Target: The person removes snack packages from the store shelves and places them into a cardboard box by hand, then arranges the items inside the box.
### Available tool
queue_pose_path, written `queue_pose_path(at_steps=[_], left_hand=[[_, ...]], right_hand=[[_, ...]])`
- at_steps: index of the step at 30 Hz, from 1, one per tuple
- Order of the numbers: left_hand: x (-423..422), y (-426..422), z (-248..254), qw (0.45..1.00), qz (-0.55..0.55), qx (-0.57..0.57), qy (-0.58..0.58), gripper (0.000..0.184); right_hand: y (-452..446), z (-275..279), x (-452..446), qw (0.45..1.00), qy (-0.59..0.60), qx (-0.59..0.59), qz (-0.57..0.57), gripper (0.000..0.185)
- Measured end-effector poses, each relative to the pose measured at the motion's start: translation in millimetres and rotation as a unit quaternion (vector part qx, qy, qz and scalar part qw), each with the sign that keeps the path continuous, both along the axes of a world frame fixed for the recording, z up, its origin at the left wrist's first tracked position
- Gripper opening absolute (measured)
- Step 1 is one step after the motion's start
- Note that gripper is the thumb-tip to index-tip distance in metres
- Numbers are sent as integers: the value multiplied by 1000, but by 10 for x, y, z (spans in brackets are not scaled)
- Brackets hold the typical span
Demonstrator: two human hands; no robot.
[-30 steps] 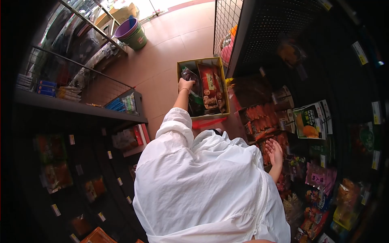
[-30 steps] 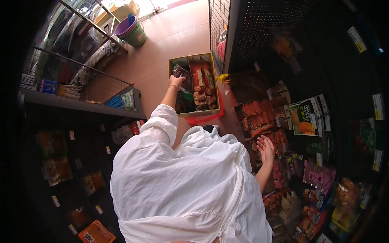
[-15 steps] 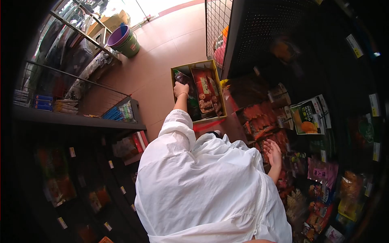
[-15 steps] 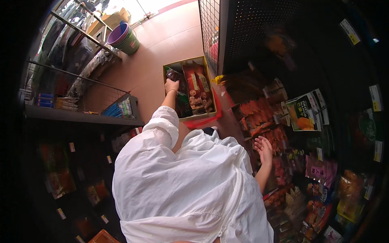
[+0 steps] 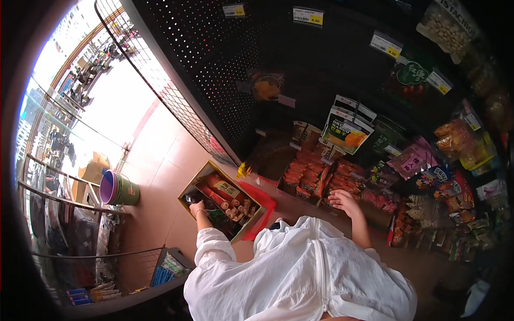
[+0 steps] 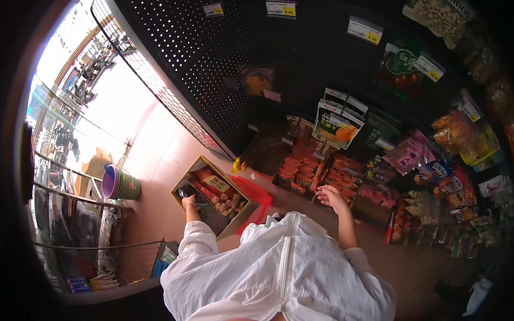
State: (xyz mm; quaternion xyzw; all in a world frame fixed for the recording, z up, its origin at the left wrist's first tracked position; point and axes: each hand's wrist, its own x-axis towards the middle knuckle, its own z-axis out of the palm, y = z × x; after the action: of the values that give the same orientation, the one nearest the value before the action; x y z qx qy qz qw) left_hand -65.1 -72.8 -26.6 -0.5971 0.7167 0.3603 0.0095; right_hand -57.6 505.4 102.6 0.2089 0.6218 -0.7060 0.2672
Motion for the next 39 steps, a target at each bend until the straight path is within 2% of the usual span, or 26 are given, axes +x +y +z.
queue_pose_path(at_steps=[2, 4, 5, 6, 8, 9, 11, 12, 14, 15, 17, 18, 20, 22, 23, 24, 25, 26, 27, 28, 30, 34, 36, 38, 39], left_hand=[[-8, 456, 654, 983, 135, 74, 97, 69], [-80, 500, 612, 986, 153, 37, 63, 78], [-103, 407, 306, 990, 124, 2, 71, 78], [-85, 615, 480, 995, 91, -38, 21, 79], [-51, 1083, 889, 982, 34, -184, 25, 75], [-48, 1139, 930, 982, 30, -184, 26, 75], [-17, 1248, 956, 958, -123, -229, 119, 67], [-10, 1327, 954, 960, -123, -224, 117, 67], [-31, 1481, 979, 927, -272, -216, 139, 63], [-26, 1603, 1050, 922, -278, -233, 133, 64], [14, 1704, 1051, 912, -302, -241, 135, 71], [24, 1719, 991, 908, -305, -244, 149, 73], [80, 1717, 917, 893, -312, -232, 225, 78], [174, 1778, 1033, 903, -298, -194, 241, 70], [199, 1760, 991, 907, -288, -194, 238, 70], [227, 1724, 919, 905, -297, -127, 277, 63], [270, 1718, 896, 897, -304, -60, 315, 57], [319, 1711, 874, 902, -292, -59, 312, 57], [365, 1701, 903, 912, -307, -33, 271, 51], [412, 1691, 919, 918, -321, -7, 231, 46], [476, 1696, 900, 923, -294, -5, 250, 41], [524, 1675, 965, 926, -290, 24, 241, 32], [510, 1647, 892, 922, -305, 22, 238, 32], [489, 1686, 941, 923, -308, 6, 232, 33], [482, 1714, 970, 922, -308, 4, 234, 34]], right_hand=[[60, 28, -13, 999, 35, -10, -20, 20], [138, 126, -58, 998, 44, -6, -55, 20], [210, 166, -76, 991, 94, -38, -82, 20], [286, 215, -99, 981, 144, -70, -107, 20], [443, 399, -214, 955, 208, -172, -121, 23], [526, 479, -293, 942, 244, -196, -124, 25], [663, 731, -482, 931, 290, -193, -110, 26], [737, 854, -590, 925, 305, -201, -106, 27], [917, 998, -871, 893, 340, -266, -127, 32], [1001, 1050, -1014, 873, 363, -299, -127, 35], [1102, 1155, -1285, 849, 374, -330, -173, 38], [1223, 1142, -1449, 826, 358, -392, -189, 42], [1277, 1292, -1661, 787, 304, -464, -270, 53], [1374, 1341, -1883, 732, 287, -505, -357, 66], [1438, 1338, -1977, 716, 299, -522, -355, 72], [1549, 1306, -2058, 723, 292, -521, -348, 72], [1632, 1292, -2123, 704, 275, -560, -339, 72], [1672, 1250, -2209, 683, 256, -599, -330, 72], [1621, 1338, -2227, 688, 237, -576, -372, 65], [1613, 1293, -2289, 696, 228, -576, -364, 65], [1711, 1231, -2422, 677, 335, -572, -320, 59], [1796, 1199, -2443, 727, 193, -568, -333, 58], [1662, 1319, -2283, 735, 187, -560, -334, 58], [1549, 1461, -2154, 805, 294, -438, -273, 57], [1496, 1543, -2096, 806, 271, -429, -306, 52]])
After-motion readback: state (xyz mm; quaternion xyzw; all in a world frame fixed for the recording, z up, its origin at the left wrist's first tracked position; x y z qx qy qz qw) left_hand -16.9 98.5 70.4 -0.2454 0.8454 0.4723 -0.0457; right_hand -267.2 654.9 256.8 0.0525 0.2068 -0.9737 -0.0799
